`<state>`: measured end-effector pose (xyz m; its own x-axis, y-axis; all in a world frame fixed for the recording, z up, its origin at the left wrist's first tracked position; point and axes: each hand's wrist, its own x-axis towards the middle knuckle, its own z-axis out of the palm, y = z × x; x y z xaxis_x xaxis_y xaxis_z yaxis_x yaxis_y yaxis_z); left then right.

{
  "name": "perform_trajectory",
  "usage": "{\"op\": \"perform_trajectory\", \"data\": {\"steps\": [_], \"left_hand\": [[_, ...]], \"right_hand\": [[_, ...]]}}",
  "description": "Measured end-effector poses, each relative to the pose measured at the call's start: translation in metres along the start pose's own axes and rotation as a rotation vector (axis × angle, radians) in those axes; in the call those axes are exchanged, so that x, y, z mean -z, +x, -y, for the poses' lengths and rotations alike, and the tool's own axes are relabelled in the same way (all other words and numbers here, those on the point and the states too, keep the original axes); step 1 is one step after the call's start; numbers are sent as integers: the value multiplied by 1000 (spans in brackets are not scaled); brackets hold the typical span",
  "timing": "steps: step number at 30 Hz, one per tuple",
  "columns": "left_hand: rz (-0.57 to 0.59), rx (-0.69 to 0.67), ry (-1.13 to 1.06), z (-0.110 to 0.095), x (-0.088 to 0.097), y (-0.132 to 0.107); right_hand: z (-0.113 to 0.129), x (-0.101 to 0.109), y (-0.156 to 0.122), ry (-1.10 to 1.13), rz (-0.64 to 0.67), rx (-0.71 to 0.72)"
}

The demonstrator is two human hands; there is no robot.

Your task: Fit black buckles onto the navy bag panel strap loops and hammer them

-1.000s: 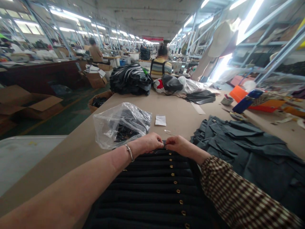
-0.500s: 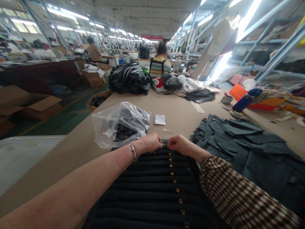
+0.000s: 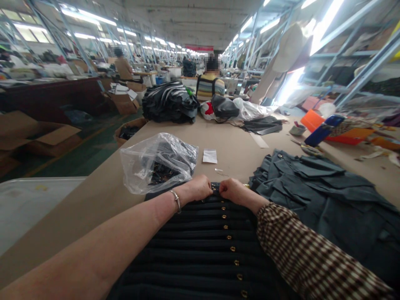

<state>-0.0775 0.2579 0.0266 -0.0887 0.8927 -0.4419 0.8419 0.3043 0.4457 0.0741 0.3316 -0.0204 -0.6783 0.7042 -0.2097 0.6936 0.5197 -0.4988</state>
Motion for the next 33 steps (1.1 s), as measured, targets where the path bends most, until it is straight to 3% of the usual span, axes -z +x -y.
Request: {"op": "perform_trajectory", "data": {"steps": [9,13,15,17,21,24,27,33], "left_hand": [[-68,-31,-64,15,4,1],[-78,-31,-239,18,12,-11],[-66,-21,-353,16,15,-20],[-45,-21,-465,12,15,-28],[-19,-46,-641,4,9,-37],[-18,-62,-757,1,3,-39],[-20,-79,-886,-1,-2,-41],[-33,-80,-974,-3,-5,-44]], "right_hand": [[5,3,-2,-41,-27,-6],[20,13,-15,-20,-172,58],[30,14,-25,115,-225,109],[42,12,-34,365,-169,125],[57,1,-46,873,14,21],[59,-6,-46,1125,-34,-50],[58,-8,-44,1215,-98,-26],[59,3,-42,1132,-294,17]]}}
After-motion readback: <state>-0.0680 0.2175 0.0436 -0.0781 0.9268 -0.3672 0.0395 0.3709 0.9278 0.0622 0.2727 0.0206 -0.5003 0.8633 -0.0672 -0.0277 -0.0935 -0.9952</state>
